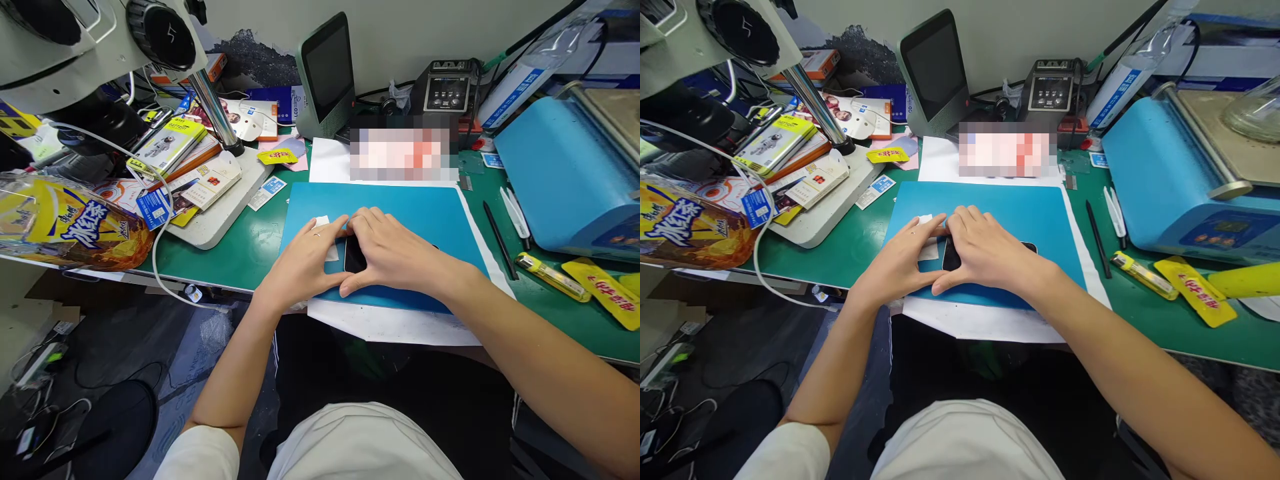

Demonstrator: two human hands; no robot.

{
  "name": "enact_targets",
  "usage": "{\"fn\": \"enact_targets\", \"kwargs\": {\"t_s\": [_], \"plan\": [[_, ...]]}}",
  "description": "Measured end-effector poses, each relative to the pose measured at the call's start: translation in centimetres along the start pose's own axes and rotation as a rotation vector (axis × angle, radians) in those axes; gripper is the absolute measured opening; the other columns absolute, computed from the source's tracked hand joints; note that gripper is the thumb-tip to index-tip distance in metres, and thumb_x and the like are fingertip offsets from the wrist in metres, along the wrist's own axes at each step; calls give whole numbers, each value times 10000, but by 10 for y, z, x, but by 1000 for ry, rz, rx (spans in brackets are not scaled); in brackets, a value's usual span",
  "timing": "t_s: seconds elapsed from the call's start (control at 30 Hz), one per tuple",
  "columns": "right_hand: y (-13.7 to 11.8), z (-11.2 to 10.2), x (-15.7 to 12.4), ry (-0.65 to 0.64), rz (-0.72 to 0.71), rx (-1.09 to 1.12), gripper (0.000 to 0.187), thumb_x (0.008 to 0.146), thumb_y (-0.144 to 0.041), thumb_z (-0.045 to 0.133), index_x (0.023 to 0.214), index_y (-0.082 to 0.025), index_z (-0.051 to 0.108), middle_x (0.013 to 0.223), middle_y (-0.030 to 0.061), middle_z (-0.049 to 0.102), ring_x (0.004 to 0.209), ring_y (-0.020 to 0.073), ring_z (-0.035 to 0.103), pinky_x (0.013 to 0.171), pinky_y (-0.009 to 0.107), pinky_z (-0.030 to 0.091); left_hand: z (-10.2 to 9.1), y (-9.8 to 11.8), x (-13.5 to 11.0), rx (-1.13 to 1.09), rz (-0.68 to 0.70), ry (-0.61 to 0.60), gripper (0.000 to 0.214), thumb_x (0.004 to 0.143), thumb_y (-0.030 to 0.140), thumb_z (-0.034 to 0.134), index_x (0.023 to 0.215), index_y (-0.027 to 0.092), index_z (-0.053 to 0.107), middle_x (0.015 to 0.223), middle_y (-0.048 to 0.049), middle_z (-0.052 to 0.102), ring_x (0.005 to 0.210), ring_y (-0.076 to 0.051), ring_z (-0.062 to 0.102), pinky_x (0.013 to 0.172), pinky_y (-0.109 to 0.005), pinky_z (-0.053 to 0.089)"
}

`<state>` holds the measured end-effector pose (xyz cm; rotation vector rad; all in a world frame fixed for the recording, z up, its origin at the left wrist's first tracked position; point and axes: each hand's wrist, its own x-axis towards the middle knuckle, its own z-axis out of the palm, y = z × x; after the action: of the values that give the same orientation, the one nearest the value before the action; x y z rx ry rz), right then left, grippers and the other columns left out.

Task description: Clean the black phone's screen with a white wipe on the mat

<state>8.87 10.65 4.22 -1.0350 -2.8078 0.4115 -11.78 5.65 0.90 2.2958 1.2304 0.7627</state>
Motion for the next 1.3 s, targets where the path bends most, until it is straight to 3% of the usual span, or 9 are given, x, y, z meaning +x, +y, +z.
{"fn": "enact_targets", "kwargs": {"t_s": [0.8, 0.9, 1.07, 1.3], "plan": [[1, 3, 2, 19, 52, 65, 751, 724, -906, 615, 1011, -224, 487, 1089, 134, 575, 949, 320, 550, 784, 463, 472, -2, 0, 1, -34, 0, -12, 852, 913, 455, 786, 1605, 281, 321, 1499, -106, 617, 1399, -300, 567, 1268, -523, 280], [4, 4, 2, 31, 51, 86, 747, 771, -929, 514, 1000, -218, 490, 1087, 143, 566, 938, 317, 534, 784, 470, 467, -1, 1, 1, -33, -5, -7, 869, 903, 454, 796, 1608, 287, 317, 1505, -99, 613, 1401, -298, 567, 1270, -521, 271], [7, 7, 4, 77, 22, 170, 873, 783, -991, 179, 969, -202, 505, 1036, 152, 540, 898, 306, 487, 789, 490, 445, -3, 5, 2, -45, 15, -1, 946, 867, 374, 851, 1627, 307, 292, 1504, -90, 616, 1386, -314, 565, 1214, -496, 348], [6, 6, 6, 98, 46, 188, 943, 746, -1002, 71, 988, -212, 526, 1019, 136, 559, 877, 295, 498, 793, 492, 445, -3, 0, 3, -93, 30, 13, 991, 849, 341, 866, 1643, 336, 274, 1501, -102, 614, 1364, -337, 583, 1109, -469, 452]]}}
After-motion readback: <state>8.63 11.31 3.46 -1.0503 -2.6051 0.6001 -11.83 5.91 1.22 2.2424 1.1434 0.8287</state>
